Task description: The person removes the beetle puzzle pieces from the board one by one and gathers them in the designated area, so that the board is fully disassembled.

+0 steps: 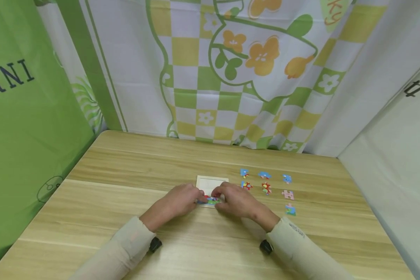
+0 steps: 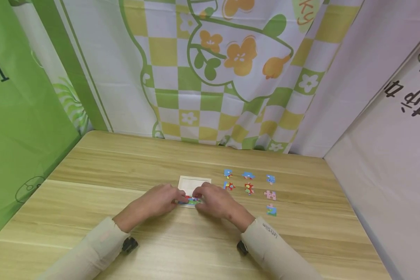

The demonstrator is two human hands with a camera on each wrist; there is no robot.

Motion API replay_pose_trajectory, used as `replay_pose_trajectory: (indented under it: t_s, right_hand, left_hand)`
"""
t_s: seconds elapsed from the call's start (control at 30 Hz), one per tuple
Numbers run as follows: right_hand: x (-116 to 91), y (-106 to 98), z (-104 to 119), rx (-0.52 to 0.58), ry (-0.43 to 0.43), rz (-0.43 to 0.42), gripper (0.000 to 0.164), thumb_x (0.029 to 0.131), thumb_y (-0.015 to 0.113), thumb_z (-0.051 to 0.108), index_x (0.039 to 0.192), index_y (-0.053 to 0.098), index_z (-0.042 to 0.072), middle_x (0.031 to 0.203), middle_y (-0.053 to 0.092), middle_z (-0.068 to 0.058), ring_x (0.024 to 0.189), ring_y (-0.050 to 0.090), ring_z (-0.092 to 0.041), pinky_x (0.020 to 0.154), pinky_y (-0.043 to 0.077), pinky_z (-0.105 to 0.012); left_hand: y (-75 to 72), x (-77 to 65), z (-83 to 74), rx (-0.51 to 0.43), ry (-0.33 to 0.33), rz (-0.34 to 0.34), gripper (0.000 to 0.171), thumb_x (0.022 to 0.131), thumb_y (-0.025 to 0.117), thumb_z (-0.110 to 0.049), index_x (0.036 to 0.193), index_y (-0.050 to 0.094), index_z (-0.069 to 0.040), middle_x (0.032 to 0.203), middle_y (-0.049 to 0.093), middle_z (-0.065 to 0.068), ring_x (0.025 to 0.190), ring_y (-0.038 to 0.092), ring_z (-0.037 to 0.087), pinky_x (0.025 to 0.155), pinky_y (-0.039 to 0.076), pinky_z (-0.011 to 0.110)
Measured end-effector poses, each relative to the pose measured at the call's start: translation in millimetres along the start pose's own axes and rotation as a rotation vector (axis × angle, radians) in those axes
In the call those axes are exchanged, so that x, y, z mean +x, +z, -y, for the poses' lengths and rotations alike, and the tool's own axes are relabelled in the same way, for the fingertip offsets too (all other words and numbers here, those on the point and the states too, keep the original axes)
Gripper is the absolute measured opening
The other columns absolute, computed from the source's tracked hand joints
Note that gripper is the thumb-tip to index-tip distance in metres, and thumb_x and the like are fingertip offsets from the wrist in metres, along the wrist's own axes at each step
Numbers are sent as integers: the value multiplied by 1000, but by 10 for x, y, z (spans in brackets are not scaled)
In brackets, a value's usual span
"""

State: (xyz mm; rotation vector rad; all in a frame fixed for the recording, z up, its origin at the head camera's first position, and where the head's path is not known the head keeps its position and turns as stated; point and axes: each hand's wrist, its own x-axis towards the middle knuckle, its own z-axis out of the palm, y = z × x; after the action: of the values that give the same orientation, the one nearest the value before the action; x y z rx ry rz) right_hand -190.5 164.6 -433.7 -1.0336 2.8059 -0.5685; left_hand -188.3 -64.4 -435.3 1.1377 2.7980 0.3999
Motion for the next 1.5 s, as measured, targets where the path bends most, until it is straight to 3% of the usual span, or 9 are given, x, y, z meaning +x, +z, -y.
replay_pose_trajectory:
  t_s: [0.27,0.5,1.0,1.27,1.5]
  right_hand:
    - [6,4,-7,-1,19,0,24,89,77,16,113,74,12,104,66,1,90,61,-17,80,51,-40]
    - [-2,9,-3,5,21,-5,25,88,77,15,113,73,12,103,66,1,91,61,-18,80,52,-41]
    - [-4,3,13,0,25,2,24,88,77,15,112,73,12,104,66,0,91,61,-18,79,52,-41]
    - [-19,39,8,-16,28,7,23,89,78,16,111,72,12,100,65,1,83,56,-13,71,49,-36]
    - [-3,15,26,-17,29,-6,23,88,76,16,110,72,12,101,64,1,84,57,-14,73,50,-37]
  left_hand:
    - [5,-6,6,-15,4,-17,28,91,73,0,111,83,-16,122,73,4,111,69,29,87,58,44]
    - [-1,-30,-10,18,35,-29,17,90,78,-4,100,85,-15,117,75,3,97,70,27,83,58,40]
    - [20,-41,-6,43,46,-52,20,91,76,-5,103,85,-19,112,75,0,87,68,24,73,59,38]
    - [26,-59,-41,11,29,-48,24,89,76,1,102,85,-17,112,75,3,90,68,25,76,58,39]
    - [13,-50,-28,28,38,-49,27,88,75,5,103,84,-16,112,75,2,93,70,24,79,58,36]
